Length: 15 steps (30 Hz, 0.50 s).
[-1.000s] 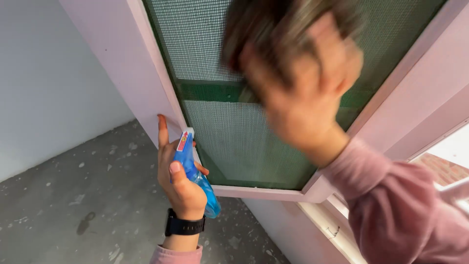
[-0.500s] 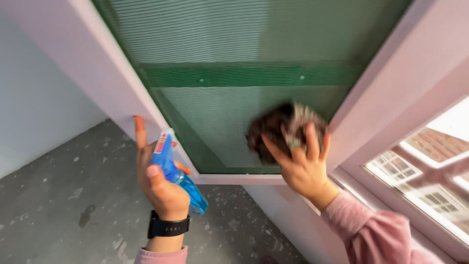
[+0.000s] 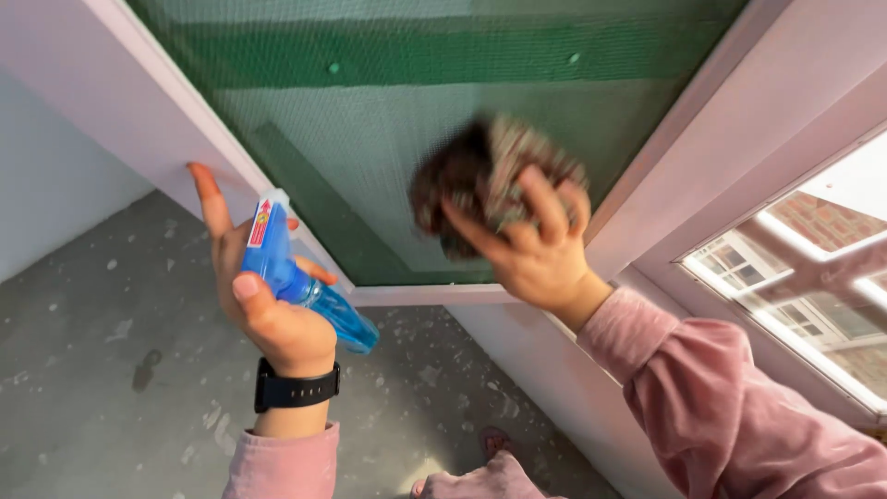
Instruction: The person sprays a blue cleaning solution onto a window screen and frame, then wipes the surfaces with a patterned cloth. They clean the screen mesh, the white frame, and the windowsill in a continuous sequence.
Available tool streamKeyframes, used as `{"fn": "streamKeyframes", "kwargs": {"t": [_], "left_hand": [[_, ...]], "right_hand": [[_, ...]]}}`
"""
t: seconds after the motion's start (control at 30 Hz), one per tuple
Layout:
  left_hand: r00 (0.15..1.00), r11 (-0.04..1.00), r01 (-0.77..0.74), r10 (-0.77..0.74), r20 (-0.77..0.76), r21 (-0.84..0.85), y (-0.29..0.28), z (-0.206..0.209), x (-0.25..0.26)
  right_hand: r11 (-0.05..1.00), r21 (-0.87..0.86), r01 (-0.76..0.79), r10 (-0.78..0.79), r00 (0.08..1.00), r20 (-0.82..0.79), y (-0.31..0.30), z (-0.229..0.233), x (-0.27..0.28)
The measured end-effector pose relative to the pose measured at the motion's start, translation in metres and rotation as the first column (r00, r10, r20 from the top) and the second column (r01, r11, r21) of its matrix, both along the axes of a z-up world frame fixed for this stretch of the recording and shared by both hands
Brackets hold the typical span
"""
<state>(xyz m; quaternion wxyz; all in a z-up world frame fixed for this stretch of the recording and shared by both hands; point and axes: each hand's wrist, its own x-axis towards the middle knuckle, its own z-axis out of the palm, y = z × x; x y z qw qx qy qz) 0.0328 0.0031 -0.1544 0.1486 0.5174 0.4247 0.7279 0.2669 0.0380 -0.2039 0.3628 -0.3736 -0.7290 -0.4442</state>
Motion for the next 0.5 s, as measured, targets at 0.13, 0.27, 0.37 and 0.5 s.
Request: {"fn": "streamKeyframes", "kwargs": {"t": [0.13,0.27,0.37,0.5], "left_hand": [[0.997,1.000,-0.027,0.026,-0.076,-0.005,-0.007,0.004,-0.001],[1.000,0.999,-0.005,0.004,-0.015,-0.034,-0.011,0.005,0.000],[0.998,0.999,0.043,-0.044,-0.052,-0.029,-0.018,0.010,-0.010],[0.998,0.998,0.061,-0.061,0.005,-0.009,-0.017,0.012,-0.014]], "right_hand": [[0.988,-0.156,-0.002,0.031,0.982,0.185,-0.011,-0.022,0.014],[0.960,-0.280,0.013,-0.046,0.992,-0.114,-0.004,0.047,0.008],[0.981,-0.182,-0.072,0.039,0.983,-0.177,-0.015,0.122,-0.033],[0.997,-0.028,0.070,-0.071,0.997,-0.031,0.012,0.090,-0.069]]}}
